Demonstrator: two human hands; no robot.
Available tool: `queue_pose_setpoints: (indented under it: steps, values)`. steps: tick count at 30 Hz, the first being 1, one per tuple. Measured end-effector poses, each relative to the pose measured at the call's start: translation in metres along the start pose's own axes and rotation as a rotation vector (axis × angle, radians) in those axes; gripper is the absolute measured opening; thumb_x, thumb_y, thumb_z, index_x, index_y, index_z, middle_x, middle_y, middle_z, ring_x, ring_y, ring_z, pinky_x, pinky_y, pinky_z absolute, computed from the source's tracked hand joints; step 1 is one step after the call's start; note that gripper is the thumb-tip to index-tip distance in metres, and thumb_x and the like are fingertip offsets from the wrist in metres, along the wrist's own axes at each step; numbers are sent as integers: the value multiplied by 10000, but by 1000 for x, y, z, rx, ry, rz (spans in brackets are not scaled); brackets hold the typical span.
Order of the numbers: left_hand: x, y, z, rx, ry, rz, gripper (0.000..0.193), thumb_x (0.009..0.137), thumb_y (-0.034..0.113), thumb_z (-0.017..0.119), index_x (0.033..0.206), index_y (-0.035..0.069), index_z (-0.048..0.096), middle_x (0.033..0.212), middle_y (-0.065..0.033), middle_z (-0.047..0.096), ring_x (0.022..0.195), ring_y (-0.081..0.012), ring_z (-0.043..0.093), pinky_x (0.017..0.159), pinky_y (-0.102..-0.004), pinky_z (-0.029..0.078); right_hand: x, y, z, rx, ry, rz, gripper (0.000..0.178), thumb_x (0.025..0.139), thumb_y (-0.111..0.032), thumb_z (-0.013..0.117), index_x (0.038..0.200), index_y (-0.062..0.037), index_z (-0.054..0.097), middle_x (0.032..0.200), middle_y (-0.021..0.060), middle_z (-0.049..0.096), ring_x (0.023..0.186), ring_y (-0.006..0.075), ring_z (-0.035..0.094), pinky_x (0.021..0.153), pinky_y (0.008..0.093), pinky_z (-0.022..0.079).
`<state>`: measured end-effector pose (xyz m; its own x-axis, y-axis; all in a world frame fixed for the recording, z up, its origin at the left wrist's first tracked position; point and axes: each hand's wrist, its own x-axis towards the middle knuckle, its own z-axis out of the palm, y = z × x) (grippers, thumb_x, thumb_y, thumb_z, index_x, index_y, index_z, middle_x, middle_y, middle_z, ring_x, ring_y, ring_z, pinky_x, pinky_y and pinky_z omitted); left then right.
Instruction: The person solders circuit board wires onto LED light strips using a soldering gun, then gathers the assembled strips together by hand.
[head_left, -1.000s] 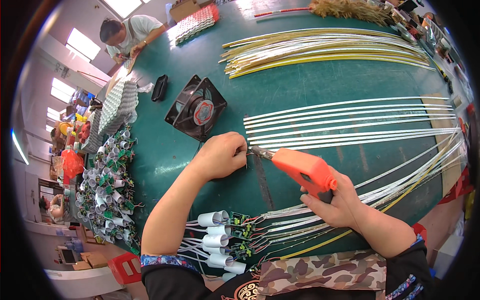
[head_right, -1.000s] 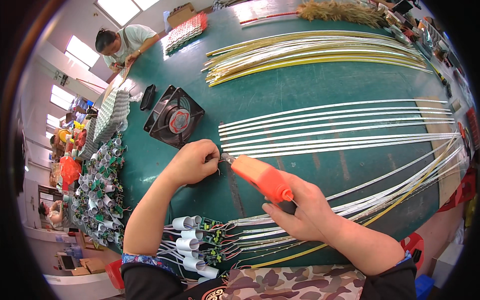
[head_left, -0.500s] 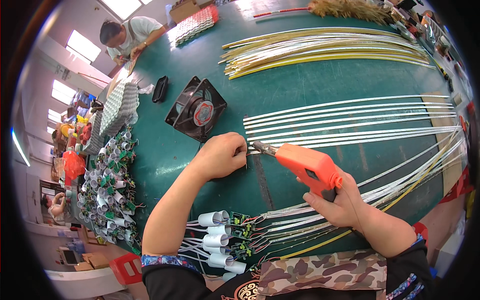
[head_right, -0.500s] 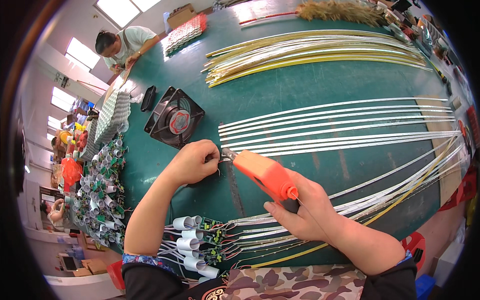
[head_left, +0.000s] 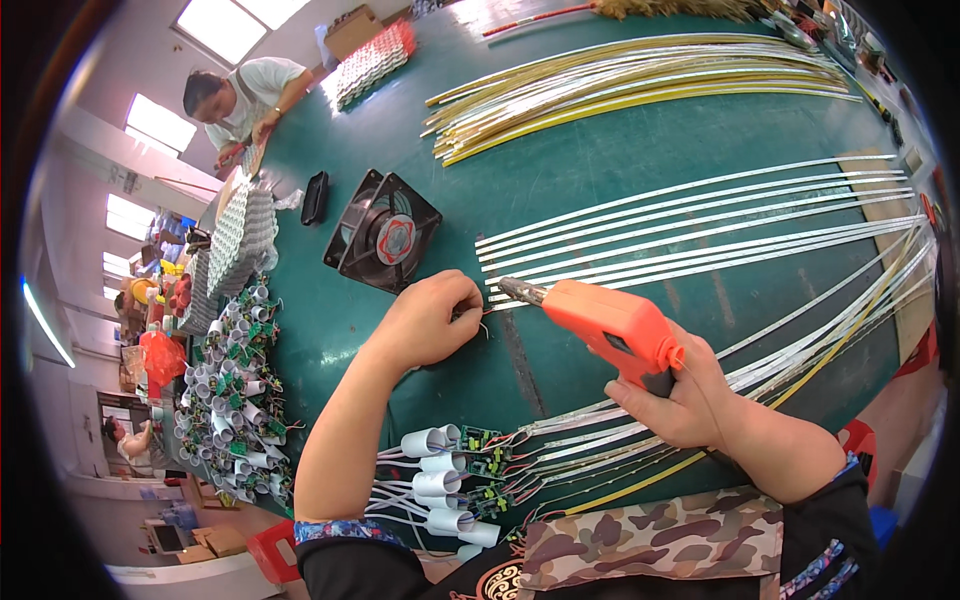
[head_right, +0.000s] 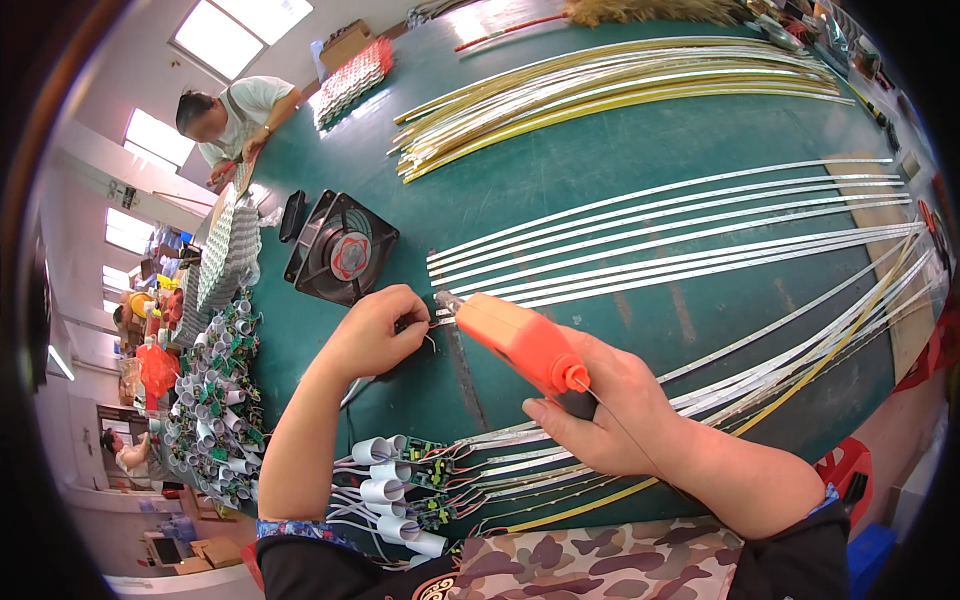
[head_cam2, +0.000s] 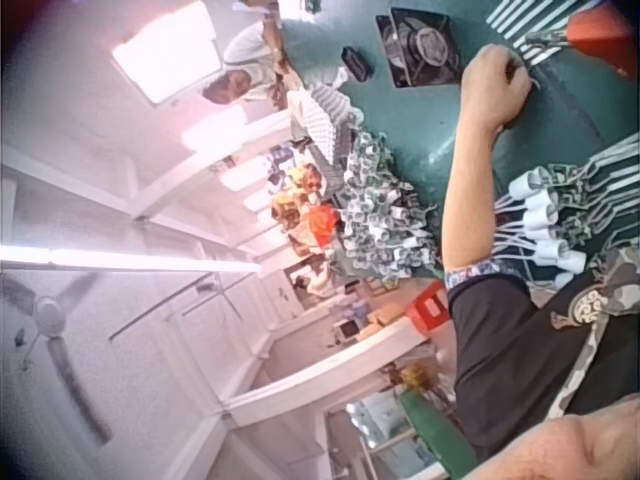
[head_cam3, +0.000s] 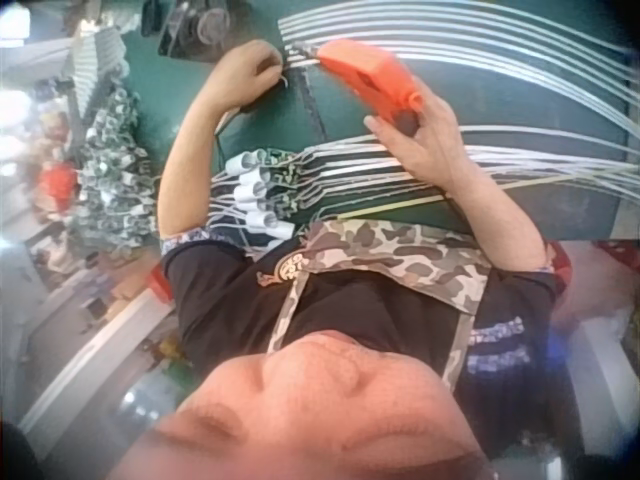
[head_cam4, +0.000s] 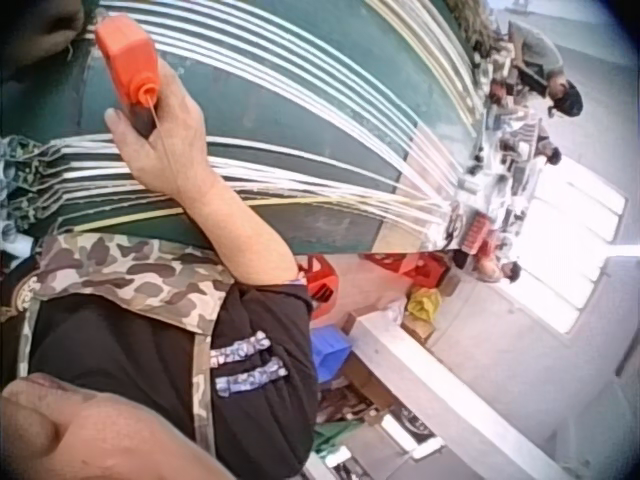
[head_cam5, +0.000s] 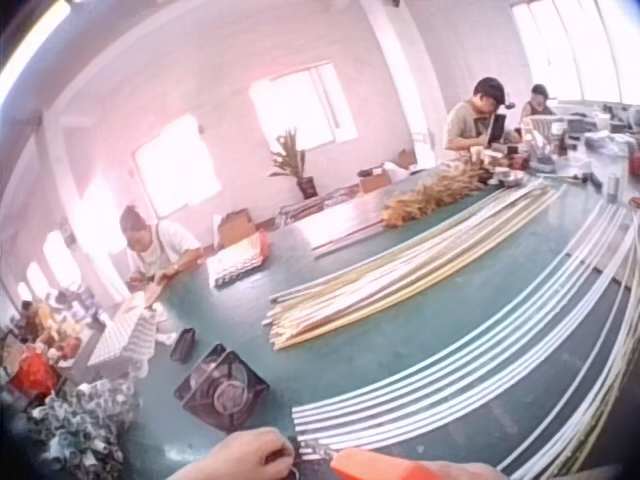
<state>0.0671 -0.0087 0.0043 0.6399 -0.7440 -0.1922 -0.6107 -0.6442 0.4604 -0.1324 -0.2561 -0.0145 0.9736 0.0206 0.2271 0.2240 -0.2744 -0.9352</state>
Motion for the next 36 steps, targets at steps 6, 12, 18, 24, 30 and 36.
queue_pose_setpoints:
  steps: [6, 12, 18, 24, 30, 36]
  values:
    - [-12, -2, -3, 12, -4, 268, 214, 811, 58, 750, 1020, 63, 701, 977, -76, 590, 848, -269, 613, 739, -357, 514, -1, -2, -5, 12, 12, -25, 583, 847, -119, 745, 1362, -15, 493, 980, 123, 626, 784, 248, 624, 743, 347, 513]
    - [-8, -7, 1, 82, -41, 215, 136, 825, 134, 753, 915, 63, 678, 949, -72, 586, 881, -293, 616, 758, -390, 512, -2, -4, -6, 56, 22, 5, 582, 847, -119, 748, 1361, -15, 493, 961, 110, 625, 773, 239, 618, 737, 343, 510]
    - [-6, -3, 13, -130, 188, 194, 108, 806, 83, 716, 815, 17, 631, 985, -99, 610, 930, -317, 602, 803, -401, 493, -3, -5, -8, 54, 21, 41, 581, 848, -118, 750, 1360, -11, 496, 961, 115, 630, 774, 234, 620, 740, 339, 511]
    - [-5, 2, 35, -72, 356, 26, 105, 791, 68, 674, 772, 5, 592, 969, -104, 601, 904, -280, 591, 781, -356, 478, -3, -4, -7, 65, 16, 55, 577, 849, -116, 750, 1357, -10, 497, 1011, 131, 639, 804, 244, 635, 762, 343, 516]
    - [-5, 5, 46, 189, 488, 128, 102, 728, 38, 682, 732, 20, 582, 939, -106, 613, 890, -321, 597, 777, -428, 471, -2, -3, -5, 40, -2, 71, 583, 847, -113, 749, 1360, -11, 492, 1077, 156, 642, 845, 270, 653, 792, 355, 522]
    - [-5, 5, 46, 242, 530, 177, 109, 699, 28, 691, 719, 27, 584, 921, -102, 619, 848, -317, 603, 750, -430, 472, -2, -3, -4, 11, -9, 59, 594, 847, -113, 748, 1369, -13, 483, 1059, 153, 645, 841, 268, 653, 788, 357, 522]
